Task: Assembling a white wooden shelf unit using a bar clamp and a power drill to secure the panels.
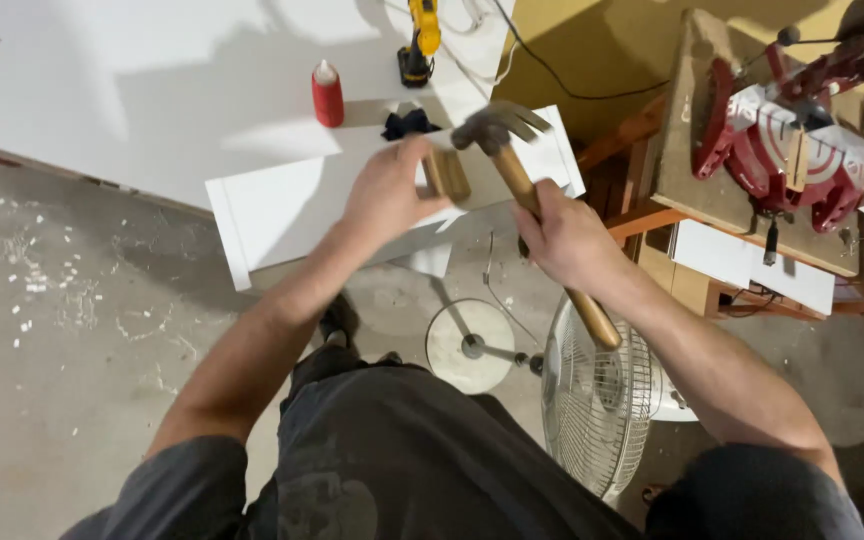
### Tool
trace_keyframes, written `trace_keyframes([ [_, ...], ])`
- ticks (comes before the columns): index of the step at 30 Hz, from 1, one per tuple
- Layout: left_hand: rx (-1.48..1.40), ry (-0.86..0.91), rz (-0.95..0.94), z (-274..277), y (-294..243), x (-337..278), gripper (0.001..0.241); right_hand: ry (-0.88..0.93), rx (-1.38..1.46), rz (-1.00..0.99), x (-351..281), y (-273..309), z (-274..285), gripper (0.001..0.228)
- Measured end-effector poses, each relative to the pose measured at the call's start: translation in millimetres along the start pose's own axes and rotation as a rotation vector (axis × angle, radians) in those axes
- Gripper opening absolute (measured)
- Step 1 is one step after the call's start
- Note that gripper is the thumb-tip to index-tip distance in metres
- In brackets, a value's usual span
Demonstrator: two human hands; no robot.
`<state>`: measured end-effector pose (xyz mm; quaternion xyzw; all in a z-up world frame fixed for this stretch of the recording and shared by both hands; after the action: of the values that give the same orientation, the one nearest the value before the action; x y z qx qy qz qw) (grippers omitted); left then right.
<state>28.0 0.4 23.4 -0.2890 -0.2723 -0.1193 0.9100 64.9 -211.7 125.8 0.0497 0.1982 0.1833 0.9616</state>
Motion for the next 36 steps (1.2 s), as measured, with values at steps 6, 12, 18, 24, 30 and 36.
trace_keyframes([
  [6,-0.044,-0.001,0.035,-3.3,-10.7,-11.0,0.077,-0.057,0.124,0.006,-26.3,-22.1,-3.3,0.032],
  [12,-0.010,0.105,0.116,-7.5,-7.4,-7.7,0.082,-0.139,0.158,-0.090,-29.7,-15.1,-12.2,0.040],
  [18,-0.003,0.019,0.093,-7.9,-15.3,-18.8,0.078,0.158,-0.115,-0.065,-27.3,-14.8,-33.0,0.056],
  [24,0.024,0.027,0.085,-16.3,12.1,0.5,0.070,0.112,-0.006,-0.087,-10.8,-20.0,-12.4,0.046],
  [30,-0.004,0.039,0.197,-8.2,16.0,9.2,0.073,-0.105,0.062,0.027,4.1,-5.0,16.4,0.041],
  [36,-0.053,0.098,0.239,-13.0,25.6,4.6,0.078,0.153,-0.100,-0.069,26.5,23.2,-8.3,0.045],
])
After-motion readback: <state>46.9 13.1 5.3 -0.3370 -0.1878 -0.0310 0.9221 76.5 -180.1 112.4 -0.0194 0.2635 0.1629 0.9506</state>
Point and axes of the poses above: each hand's wrist, its own x-axis towards the middle knuckle, its own z-axis out of the back of the hand, y = z × x, the point moved 4 cm from there along x, towards the middle knuckle, and after that the axes turned 14 degrees about -z, right-handed, at the moved point
